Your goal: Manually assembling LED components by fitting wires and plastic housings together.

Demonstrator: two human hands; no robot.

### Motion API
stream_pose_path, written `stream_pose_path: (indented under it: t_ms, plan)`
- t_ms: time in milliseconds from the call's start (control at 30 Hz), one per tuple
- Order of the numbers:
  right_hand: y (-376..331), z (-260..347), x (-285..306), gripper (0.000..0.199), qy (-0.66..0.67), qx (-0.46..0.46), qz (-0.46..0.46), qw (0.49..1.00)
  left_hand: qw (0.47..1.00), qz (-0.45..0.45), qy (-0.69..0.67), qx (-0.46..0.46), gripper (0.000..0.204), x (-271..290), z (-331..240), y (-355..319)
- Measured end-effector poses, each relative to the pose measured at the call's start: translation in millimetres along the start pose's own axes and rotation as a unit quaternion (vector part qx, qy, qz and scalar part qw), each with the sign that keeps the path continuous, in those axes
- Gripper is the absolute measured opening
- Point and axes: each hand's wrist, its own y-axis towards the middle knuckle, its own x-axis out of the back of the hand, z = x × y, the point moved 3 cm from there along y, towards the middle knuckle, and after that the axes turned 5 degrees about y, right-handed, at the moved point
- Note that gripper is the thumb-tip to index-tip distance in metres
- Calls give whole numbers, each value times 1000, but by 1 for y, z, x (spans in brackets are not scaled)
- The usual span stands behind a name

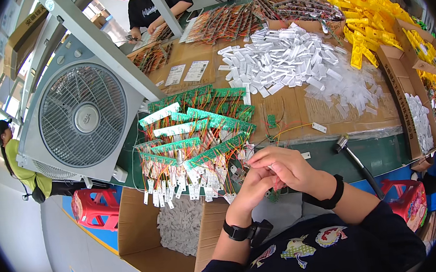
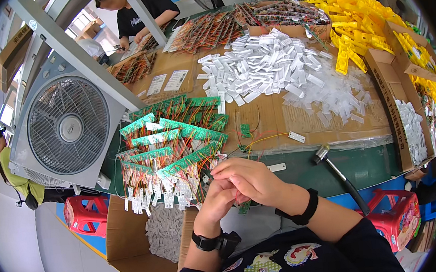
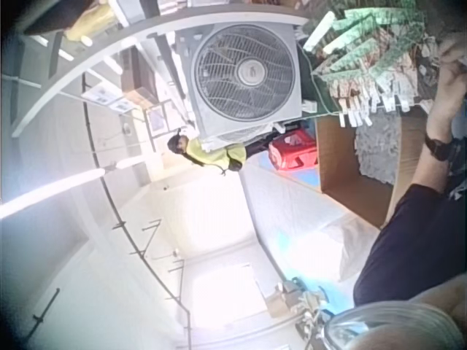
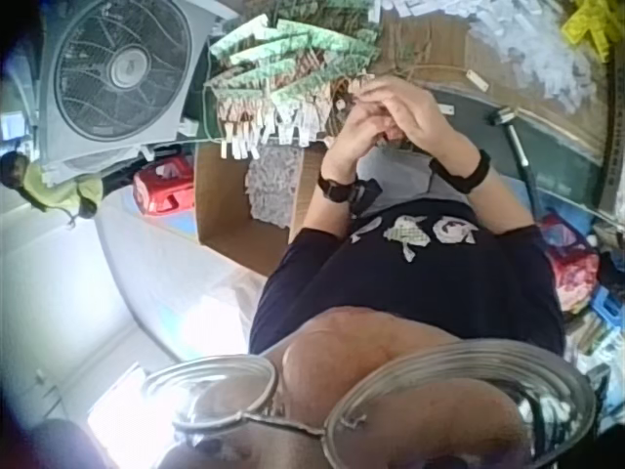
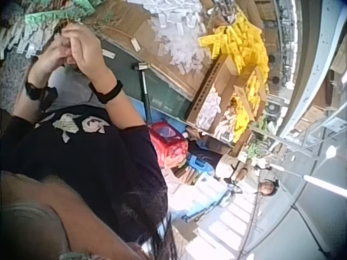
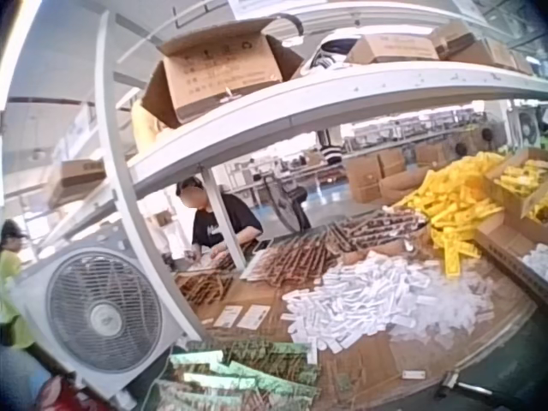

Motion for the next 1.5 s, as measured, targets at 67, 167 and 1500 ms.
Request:
stream_pose_path:
  t_ms: [67, 167, 1500]
  plan:
    - [-1, -2, 0, 38, 3, -9, -2, 1000, 1000, -11, 15, 5, 14, 1, 3, 0]
    - [-3, -6, 0, 39, 9, -11, -8, 1000, 999, -16, 26, 10, 13, 5, 10, 1]
    - [1, -4, -6, 57, -3, -33, 80, 996, 995, 80, 52, -38, 9, 4, -6, -2]
